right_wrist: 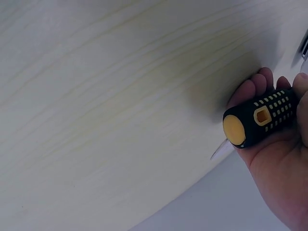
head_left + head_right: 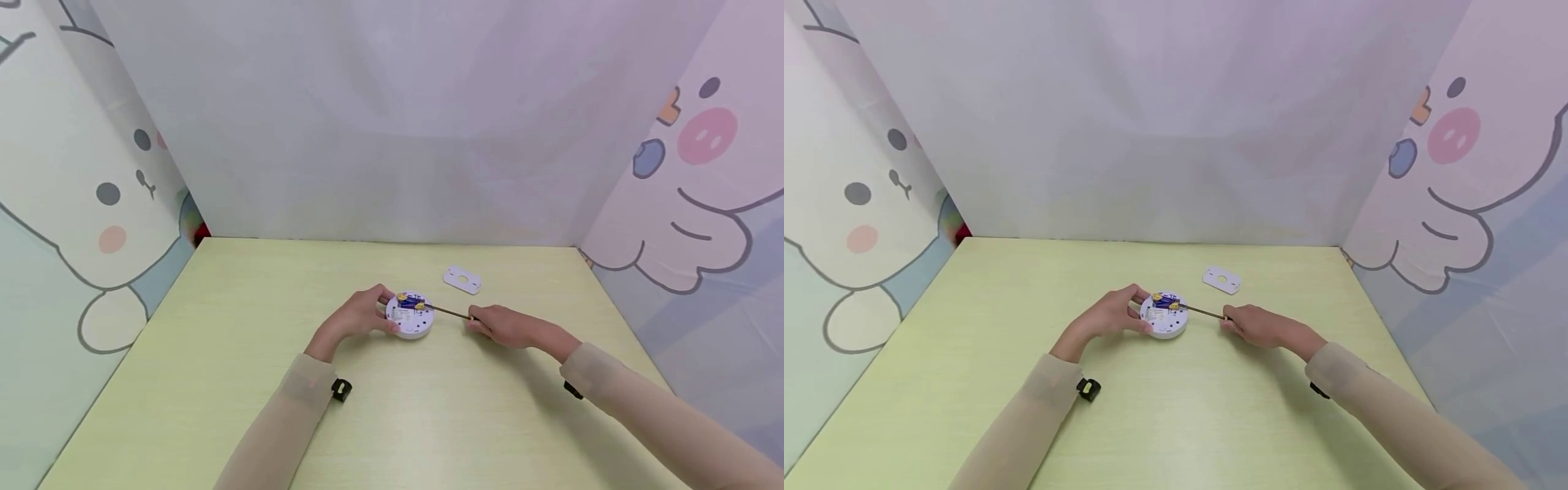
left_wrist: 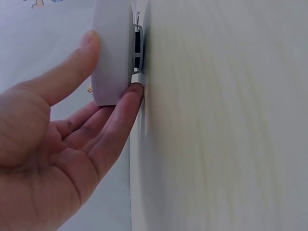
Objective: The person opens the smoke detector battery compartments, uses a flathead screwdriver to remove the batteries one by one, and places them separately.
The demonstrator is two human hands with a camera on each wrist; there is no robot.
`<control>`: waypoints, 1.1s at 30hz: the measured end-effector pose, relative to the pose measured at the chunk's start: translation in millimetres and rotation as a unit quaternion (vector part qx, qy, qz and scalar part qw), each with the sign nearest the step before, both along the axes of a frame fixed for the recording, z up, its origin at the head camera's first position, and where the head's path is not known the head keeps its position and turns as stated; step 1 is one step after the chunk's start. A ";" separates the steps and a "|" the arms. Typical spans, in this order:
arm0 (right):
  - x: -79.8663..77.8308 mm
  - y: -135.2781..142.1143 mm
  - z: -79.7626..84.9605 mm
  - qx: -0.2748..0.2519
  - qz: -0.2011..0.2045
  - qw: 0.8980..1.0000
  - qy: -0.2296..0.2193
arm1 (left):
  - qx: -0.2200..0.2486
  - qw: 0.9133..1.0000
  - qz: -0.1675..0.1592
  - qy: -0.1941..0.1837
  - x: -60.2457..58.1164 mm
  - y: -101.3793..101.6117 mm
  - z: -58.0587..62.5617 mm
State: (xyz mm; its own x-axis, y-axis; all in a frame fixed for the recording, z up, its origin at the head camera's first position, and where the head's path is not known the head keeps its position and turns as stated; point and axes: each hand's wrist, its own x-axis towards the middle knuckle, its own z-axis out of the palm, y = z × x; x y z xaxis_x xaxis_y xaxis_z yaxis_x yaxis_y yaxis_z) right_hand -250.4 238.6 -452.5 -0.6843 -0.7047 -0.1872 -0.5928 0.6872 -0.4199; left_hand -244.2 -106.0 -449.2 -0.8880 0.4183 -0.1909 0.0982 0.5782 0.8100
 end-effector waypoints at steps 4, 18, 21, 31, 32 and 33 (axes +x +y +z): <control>1.1 2.6 0.2 -0.001 -0.003 1.000 -0.002 | -0.003 1.000 -0.002 0.000 -1.1 0.6 -0.6; 1.7 23.5 4.5 -0.012 -0.049 0.999 0.011 | 0.000 1.000 0.000 -0.003 -1.7 0.6 -2.0; -0.6 30.8 9.1 -0.019 -0.075 0.997 0.024 | 0.000 1.000 0.002 -0.004 -1.5 -0.2 -2.3; -13.6 52.5 10.4 -0.016 -0.122 0.982 0.142 | 0.002 1.000 0.001 -0.002 -1.5 -0.3 -4.3; -14.5 54.4 9.3 -0.016 -0.127 0.979 0.157 | 0.002 1.000 0.001 -0.002 -1.6 0.0 -4.5; -15.0 55.6 8.7 -0.014 -0.133 0.977 0.169 | 0.002 1.000 0.001 -0.002 -1.7 0.2 -4.6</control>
